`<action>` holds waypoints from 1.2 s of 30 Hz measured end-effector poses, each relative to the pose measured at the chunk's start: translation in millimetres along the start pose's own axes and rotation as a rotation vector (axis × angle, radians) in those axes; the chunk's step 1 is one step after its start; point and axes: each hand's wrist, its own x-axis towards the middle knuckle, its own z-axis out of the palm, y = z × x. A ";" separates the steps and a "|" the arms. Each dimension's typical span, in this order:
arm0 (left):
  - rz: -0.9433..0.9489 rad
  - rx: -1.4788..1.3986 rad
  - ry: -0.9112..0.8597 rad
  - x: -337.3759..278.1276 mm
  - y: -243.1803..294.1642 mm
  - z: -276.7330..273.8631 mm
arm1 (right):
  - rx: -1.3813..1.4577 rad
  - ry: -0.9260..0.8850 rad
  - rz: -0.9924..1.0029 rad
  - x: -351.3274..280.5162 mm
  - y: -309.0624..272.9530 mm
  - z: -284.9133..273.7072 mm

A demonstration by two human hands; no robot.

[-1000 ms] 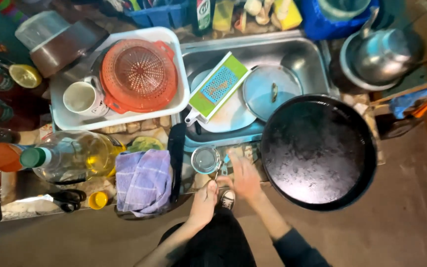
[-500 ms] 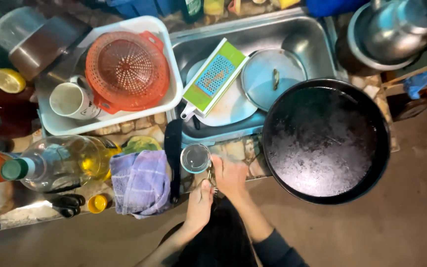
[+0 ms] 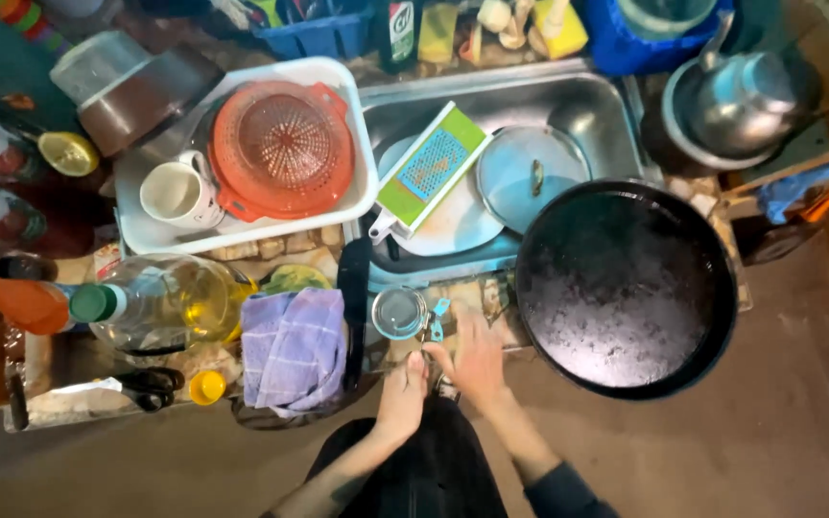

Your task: Open a can of tomato paste and mash tomatoes in a bowl to prepare a sauce.

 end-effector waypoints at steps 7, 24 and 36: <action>-0.026 -0.035 -0.053 -1.1 -9.8 -12.4 | -0.023 -0.029 -0.236 -7.7 62.0 44.7; 0.051 0.113 0.097 -13.5 5.9 3.5 | 1.035 -0.535 1.255 -23.9 43.9 92.4; 0.028 0.027 -0.029 -15.5 -2.2 2.5 | 0.026 -0.059 -0.067 -0.8 6.7 -17.3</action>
